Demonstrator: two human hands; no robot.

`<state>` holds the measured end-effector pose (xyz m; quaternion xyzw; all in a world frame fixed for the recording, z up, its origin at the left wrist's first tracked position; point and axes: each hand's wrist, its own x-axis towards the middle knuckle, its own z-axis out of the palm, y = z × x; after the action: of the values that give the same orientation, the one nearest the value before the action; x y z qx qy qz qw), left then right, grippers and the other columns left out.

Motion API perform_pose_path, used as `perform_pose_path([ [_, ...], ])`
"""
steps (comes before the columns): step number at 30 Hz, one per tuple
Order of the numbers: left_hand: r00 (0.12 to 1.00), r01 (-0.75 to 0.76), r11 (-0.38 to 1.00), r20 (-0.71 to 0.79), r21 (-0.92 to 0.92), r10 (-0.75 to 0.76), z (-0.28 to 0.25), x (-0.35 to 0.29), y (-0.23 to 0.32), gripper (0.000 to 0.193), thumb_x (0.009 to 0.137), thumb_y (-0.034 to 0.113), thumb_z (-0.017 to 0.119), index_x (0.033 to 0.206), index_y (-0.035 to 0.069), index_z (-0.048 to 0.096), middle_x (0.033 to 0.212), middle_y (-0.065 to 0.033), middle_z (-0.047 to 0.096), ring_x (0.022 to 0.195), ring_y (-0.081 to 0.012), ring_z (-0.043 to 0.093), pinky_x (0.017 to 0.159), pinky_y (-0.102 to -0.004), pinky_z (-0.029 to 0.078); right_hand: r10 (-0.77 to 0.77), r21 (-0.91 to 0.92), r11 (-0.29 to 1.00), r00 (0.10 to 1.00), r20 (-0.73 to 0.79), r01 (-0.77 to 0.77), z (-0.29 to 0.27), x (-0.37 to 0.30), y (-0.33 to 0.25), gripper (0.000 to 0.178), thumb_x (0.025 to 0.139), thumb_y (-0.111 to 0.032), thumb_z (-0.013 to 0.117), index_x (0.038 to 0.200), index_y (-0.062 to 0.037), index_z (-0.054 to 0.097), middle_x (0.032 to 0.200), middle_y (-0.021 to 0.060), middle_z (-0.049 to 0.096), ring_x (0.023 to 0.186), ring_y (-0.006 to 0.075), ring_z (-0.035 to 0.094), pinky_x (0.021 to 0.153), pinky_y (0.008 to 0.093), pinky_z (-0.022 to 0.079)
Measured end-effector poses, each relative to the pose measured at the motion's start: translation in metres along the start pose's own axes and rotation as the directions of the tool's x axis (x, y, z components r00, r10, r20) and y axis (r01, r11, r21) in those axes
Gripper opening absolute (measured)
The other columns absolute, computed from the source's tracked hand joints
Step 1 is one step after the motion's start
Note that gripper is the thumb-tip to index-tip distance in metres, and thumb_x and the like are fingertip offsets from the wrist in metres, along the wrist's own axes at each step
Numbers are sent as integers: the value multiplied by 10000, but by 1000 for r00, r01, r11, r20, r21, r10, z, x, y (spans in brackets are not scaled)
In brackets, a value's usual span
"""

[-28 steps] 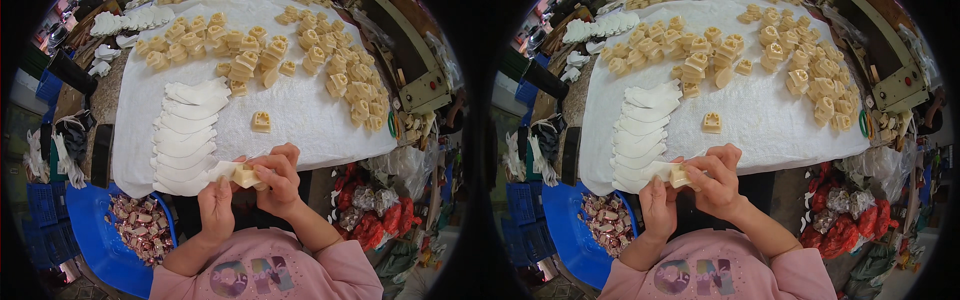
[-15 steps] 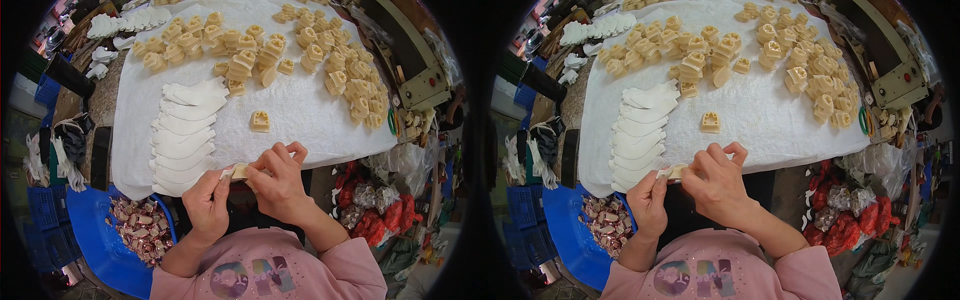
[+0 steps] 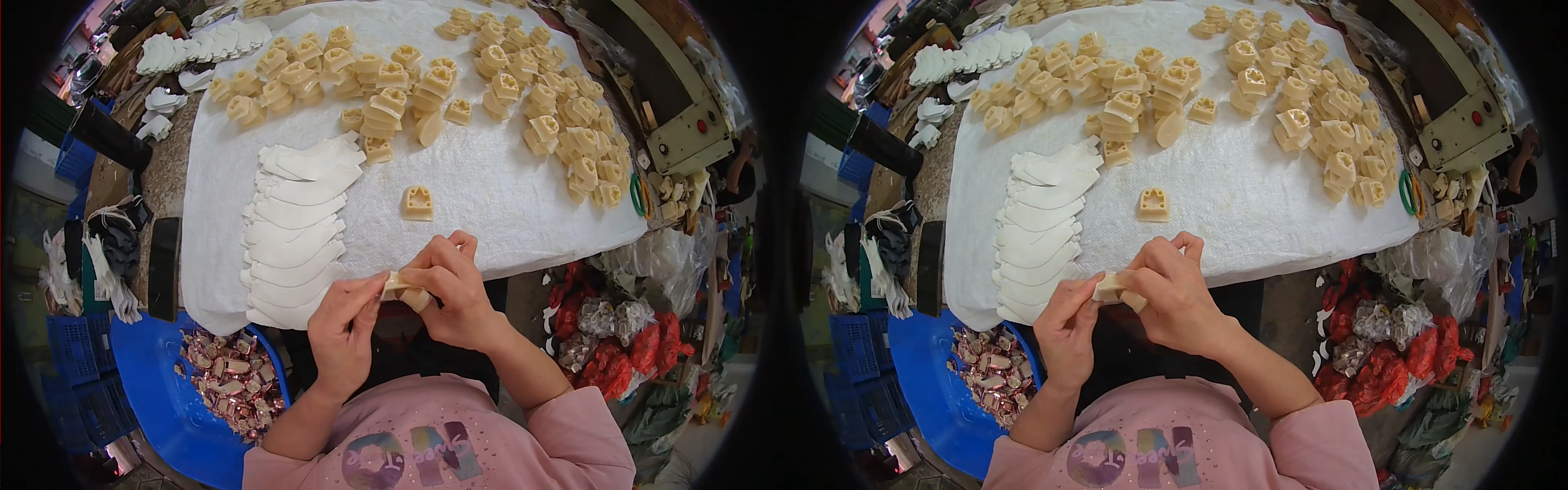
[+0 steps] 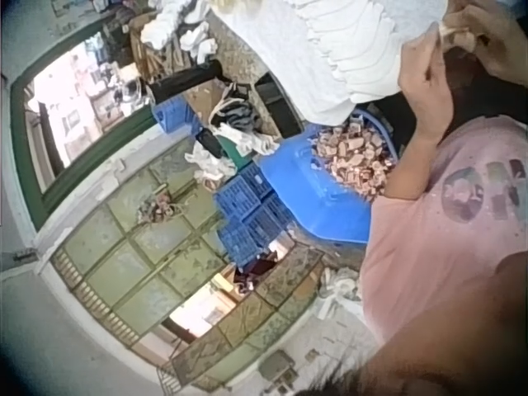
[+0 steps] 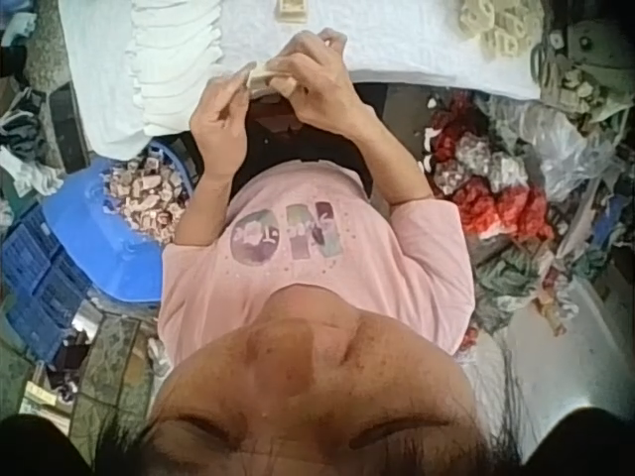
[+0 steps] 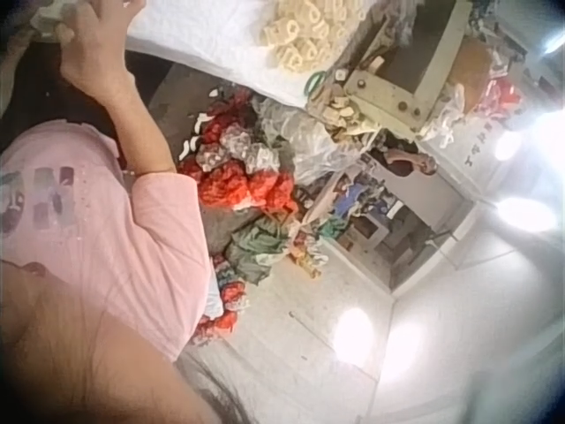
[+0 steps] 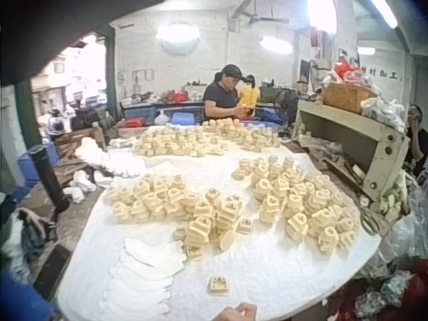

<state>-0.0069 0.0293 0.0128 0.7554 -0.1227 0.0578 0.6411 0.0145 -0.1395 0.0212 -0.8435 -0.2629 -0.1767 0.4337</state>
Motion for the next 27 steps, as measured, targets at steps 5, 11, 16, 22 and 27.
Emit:
perform_pose_path([
  [5, 994, -102, 989, -54, -105, 97, 3, 4, -16, 191, 830, 76, 661, 1019, 51, 677, 817, -52, 583, 729, -140, 504, 605, -246, 409, 51, 216, 975, 998, 40, -58, -2, -3, -1, 275, 628, 66, 625, 861, -73, 582, 804, 68, 490, 768, 227, 480, 754, 347, 296],
  [11, 926, -369, 918, -26, 142, 376, 6, 14, -7, 167, 835, 134, 660, 770, -2, 588, 600, -64, 474, 538, -209, 429, 520, -290, 366, 53, 308, 946, 987, 150, -97, -4, -3, -4, 246, 648, 55, 618, 857, -64, 569, 811, 87, 476, 778, 251, 466, 755, 344, 314],
  [16, 929, -369, 911, 50, 186, 366, 4, 11, -13, 174, 847, 146, 646, 761, 10, 582, 612, -58, 473, 540, -210, 417, 506, -319, 353, -18, 240, 970, 968, 251, -45, -3, -5, -4, 260, 628, 70, 607, 840, -73, 559, 799, 73, 470, 777, 241, 454, 744, 347, 296],
  [22, 910, -408, 886, 21, 220, 414, 4, 14, -2, 80, 731, 18, 691, 755, 34, 616, 685, -41, 498, 644, -214, 467, 560, -313, 379, -51, 184, 982, 996, 75, 36, -5, -4, 3, 338, 602, 78, 609, 901, -74, 571, 811, 46, 500, 808, 207, 472, 746, 349, 282],
  [27, 882, -445, 840, -11, 312, 471, -10, 18, -13, 244, 642, -113, 691, 800, 64, 635, 735, -32, 487, 714, -218, 479, 631, -295, 405, -78, -4, 997, 994, 80, 78, -9, 3, -7, 378, 645, -18, 706, 991, -81, 566, 1039, 86, 599, 838, 256, 502, 801, 384, 314],
])
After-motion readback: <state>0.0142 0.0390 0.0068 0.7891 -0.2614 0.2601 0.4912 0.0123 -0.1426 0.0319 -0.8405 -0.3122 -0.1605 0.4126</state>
